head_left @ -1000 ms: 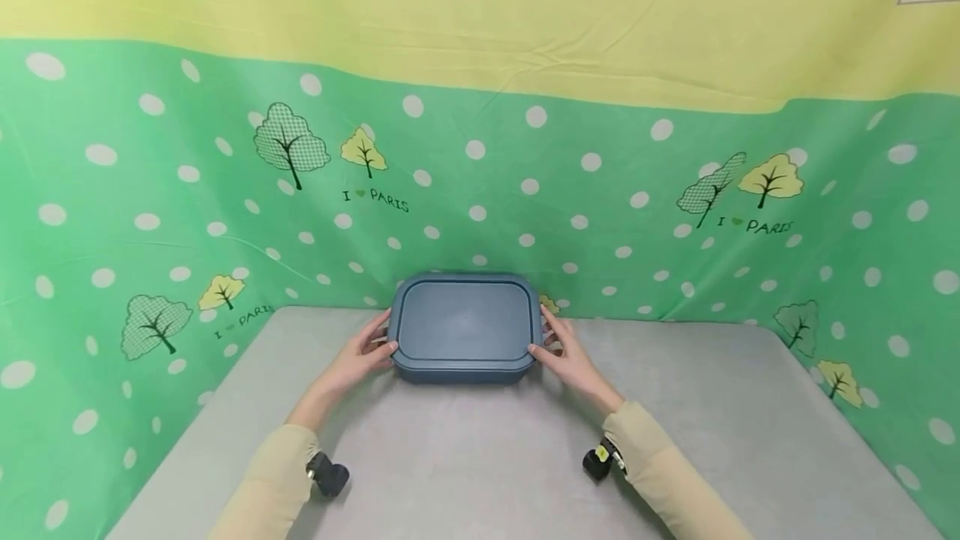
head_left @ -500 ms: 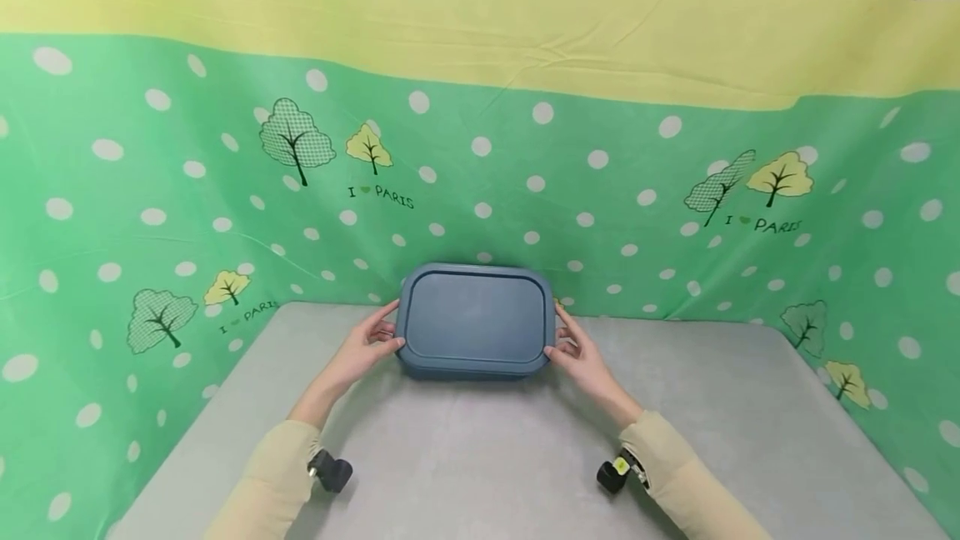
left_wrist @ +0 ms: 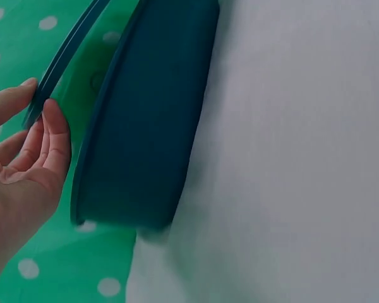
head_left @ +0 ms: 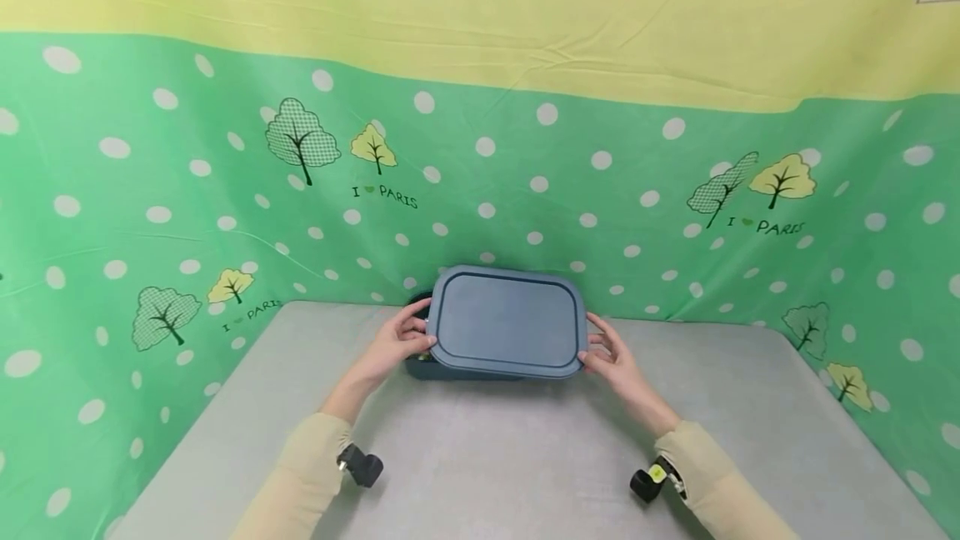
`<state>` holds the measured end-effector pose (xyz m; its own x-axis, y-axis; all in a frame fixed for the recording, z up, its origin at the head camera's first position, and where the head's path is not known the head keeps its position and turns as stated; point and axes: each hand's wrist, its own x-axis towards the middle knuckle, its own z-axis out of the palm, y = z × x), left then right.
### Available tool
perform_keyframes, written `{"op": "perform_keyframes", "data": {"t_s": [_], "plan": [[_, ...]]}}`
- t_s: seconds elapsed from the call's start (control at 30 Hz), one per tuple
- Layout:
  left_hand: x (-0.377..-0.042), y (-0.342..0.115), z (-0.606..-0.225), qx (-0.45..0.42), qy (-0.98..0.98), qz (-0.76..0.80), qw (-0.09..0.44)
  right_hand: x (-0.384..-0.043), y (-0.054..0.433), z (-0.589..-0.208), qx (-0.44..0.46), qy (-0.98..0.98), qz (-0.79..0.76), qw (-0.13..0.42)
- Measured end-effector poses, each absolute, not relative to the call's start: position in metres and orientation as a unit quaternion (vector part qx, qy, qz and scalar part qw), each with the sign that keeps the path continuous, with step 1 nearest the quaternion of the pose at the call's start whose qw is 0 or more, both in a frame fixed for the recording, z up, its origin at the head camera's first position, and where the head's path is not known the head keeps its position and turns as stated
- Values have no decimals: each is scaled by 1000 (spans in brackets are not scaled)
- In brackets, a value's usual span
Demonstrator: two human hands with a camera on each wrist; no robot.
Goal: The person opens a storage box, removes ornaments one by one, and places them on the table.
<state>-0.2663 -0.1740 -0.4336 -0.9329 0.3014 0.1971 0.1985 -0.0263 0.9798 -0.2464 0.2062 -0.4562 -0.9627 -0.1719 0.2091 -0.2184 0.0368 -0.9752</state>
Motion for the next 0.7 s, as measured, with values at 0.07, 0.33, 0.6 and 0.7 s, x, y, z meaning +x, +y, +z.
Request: {"op": "perform_keyframes", "data": {"t_s": [0.07,0.33,0.6,0.7], "plan": [[-267,-166,-434,189,686,702,42,-246,214,-457,133,-719,682,16],[-268,-137,-434,207,676,705,55,-240,242,-455,111,-733,671,14],[-276,-106,-438,199,736,645,50,-243,268,-458,90,-755,649,32],[-276,-93,-433,192,753,627,52,-244,279,-461,78,-765,638,33]]}}
